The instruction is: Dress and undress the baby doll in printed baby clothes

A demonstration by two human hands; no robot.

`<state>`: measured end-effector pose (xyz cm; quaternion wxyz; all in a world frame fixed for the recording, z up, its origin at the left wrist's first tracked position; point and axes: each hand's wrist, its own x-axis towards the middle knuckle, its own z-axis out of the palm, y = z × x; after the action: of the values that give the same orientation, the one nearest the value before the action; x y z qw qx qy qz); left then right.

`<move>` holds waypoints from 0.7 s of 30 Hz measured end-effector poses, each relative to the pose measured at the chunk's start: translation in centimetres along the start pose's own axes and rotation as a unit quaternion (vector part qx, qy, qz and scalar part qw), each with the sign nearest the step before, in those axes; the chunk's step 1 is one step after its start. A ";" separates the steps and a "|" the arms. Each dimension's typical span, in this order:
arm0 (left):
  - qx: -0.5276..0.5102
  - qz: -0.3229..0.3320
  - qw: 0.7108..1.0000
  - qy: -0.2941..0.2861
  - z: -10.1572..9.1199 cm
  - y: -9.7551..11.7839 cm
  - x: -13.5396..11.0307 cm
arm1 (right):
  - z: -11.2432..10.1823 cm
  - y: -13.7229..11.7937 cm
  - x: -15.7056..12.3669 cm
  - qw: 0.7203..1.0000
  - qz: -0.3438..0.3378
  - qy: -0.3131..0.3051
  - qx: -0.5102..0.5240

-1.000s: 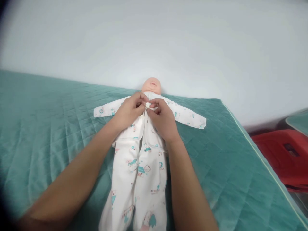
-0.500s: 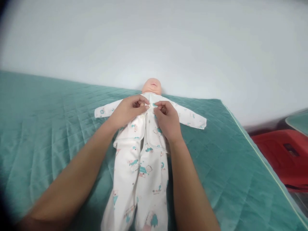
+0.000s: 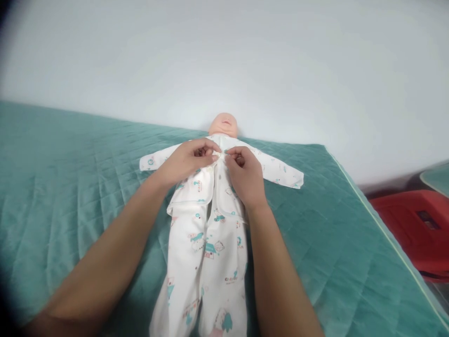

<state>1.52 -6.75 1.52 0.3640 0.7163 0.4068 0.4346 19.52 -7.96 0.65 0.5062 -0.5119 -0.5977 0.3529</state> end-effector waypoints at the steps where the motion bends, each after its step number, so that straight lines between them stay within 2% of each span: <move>1: -0.011 -0.004 1.000 0.006 0.0 0.1 -0.1 | -0.2 -0.3 -0.1 1.000 0.002 -0.010 -0.014; 4: -0.040 -0.024 0.998 0.033 0.0 0.7 -0.5 | -1.1 -1.8 -0.5 0.993 0.011 -0.059 -0.102; 7: -0.077 -0.042 0.995 0.050 0.0 1.6 -1.1 | -1.9 -3.6 -1.5 0.962 0.004 -0.112 -0.248; 12: -0.024 -0.085 0.996 -0.029 -0.5 2.9 -2.4 | -1.4 -5.5 -3.1 0.893 0.006 -0.155 -0.423; 15: -0.005 -0.092 0.995 -0.044 -0.5 2.8 -3.1 | -0.9 -5.7 -3.4 0.878 0.010 -0.181 -0.444; 21: 0.016 -0.066 0.997 -0.042 -0.2 2.2 -3.6 | -1.7 -5.5 -2.6 0.897 0.054 -0.228 -0.374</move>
<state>0.90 -10.81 2.38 0.3973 0.7110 0.4448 0.3724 19.68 -11.92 5.59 0.1075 -0.6000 -0.7564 0.2373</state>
